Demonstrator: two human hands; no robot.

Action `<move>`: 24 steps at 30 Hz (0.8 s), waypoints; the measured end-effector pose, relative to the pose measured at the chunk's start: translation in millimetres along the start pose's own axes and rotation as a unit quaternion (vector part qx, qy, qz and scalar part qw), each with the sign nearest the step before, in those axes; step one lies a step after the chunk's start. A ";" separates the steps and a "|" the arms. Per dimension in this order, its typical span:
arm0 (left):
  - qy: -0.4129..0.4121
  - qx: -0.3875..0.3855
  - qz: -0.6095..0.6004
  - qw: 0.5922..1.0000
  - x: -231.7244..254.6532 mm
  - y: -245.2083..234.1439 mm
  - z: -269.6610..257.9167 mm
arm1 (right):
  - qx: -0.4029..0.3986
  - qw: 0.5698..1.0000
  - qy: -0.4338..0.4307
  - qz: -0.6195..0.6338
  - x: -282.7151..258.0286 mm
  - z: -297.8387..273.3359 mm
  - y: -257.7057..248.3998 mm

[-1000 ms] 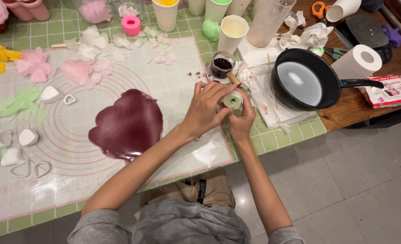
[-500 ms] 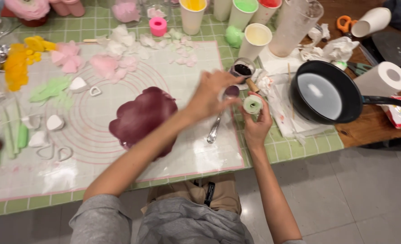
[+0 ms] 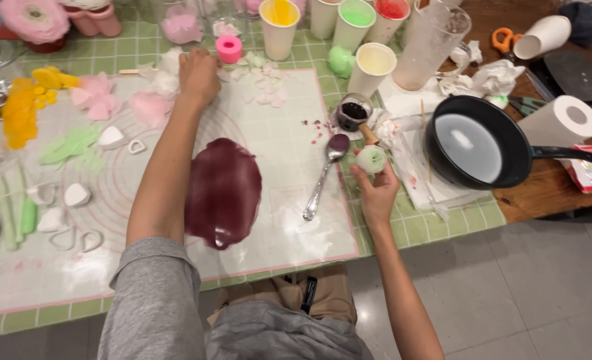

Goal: The recorder is decorating a green cylindrical object, likely a candle, with small white wax elements and spreading poured red liquid wax on a silicone mat.

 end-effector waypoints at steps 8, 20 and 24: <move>-0.003 0.018 -0.047 0.999 -7.3 -9.1 17.7 | 0.020 0.997 -0.008 0.070 -0.5 3.1 1.7; -0.135 0.021 -0.117 0.984 31.8 -32.9 39.5 | 0.009 0.991 0.027 0.127 -17.8 3.8 1.8; -0.125 0.037 -0.129 0.983 15.5 -25.3 37.8 | -0.005 0.986 0.059 0.153 -14.0 3.7 3.9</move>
Point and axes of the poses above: each hand's wrist, its own z-axis towards the middle knuckle, its own y-axis out of the palm, x = y × z, the point moved 2 cm from there along z, towards the middle knuckle, and after that the axes turned 3 degrees about -x, right-handed, at the moved point
